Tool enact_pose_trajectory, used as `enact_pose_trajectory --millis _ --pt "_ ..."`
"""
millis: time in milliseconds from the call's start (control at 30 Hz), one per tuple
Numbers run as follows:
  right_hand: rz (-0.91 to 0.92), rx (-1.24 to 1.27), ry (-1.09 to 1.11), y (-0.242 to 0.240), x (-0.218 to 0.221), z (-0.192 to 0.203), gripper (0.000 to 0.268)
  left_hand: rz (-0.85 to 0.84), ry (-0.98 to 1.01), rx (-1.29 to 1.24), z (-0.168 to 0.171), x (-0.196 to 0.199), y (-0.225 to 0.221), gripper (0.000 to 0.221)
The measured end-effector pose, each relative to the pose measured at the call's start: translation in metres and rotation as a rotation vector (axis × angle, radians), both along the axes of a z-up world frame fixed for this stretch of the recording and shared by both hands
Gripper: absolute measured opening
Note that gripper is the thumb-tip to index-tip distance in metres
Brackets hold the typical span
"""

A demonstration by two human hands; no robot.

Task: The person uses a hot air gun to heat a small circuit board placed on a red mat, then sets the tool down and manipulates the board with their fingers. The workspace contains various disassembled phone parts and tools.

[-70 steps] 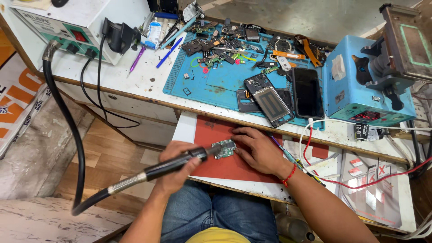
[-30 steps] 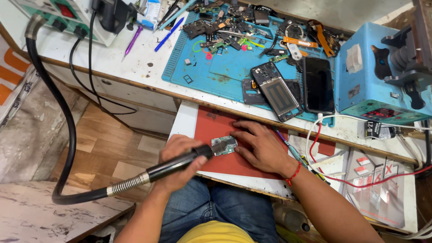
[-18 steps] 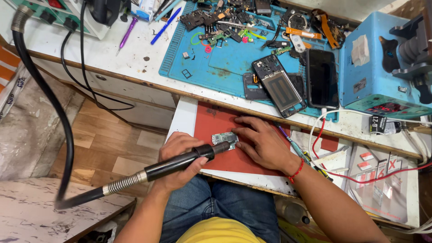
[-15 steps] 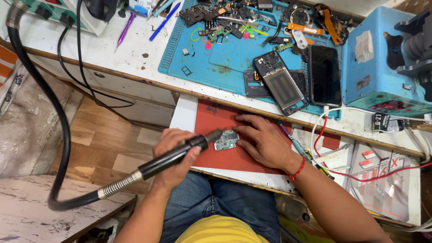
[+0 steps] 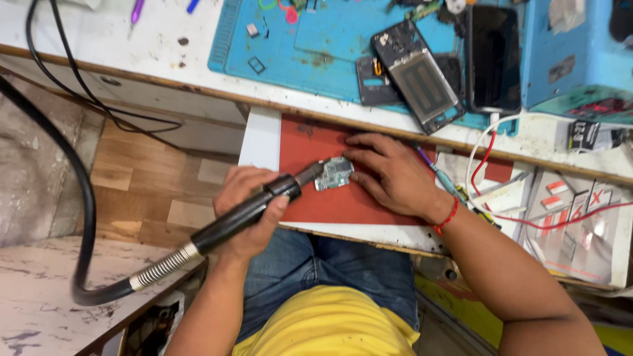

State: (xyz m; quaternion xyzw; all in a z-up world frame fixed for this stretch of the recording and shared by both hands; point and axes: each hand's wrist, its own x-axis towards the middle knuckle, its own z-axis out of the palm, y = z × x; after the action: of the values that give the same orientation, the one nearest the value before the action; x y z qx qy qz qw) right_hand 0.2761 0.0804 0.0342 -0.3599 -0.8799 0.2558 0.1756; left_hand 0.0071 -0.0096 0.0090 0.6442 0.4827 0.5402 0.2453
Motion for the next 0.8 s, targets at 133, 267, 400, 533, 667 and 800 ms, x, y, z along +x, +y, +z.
enact_pose_trajectory --millis 133,267,400,533,667,800 --pt "-0.018 -0.010 -0.010 0.000 0.002 -0.001 0.037 -0.069 0.005 0.041 0.002 0.000 0.006 0.034" --pt "0.000 0.007 -0.010 0.000 0.001 0.001 0.037 0.076 -0.030 -0.034 0.006 -0.001 0.003 0.036" --pt "-0.004 0.012 -0.006 -0.002 0.001 0.001 0.038 -0.069 0.008 0.053 -0.003 -0.003 0.003 0.036" --pt "0.018 0.021 0.013 -0.002 0.002 0.000 0.038 -0.076 -0.035 0.016 -0.013 -0.001 0.008 0.039" --pt "0.079 0.051 0.033 0.001 0.003 0.002 0.038 -0.017 -0.015 0.063 -0.011 0.002 0.008 0.038" --pt "0.119 0.057 0.023 -0.001 0.004 0.002 0.042 -0.001 -0.022 0.009 -0.004 -0.004 0.000 0.041"
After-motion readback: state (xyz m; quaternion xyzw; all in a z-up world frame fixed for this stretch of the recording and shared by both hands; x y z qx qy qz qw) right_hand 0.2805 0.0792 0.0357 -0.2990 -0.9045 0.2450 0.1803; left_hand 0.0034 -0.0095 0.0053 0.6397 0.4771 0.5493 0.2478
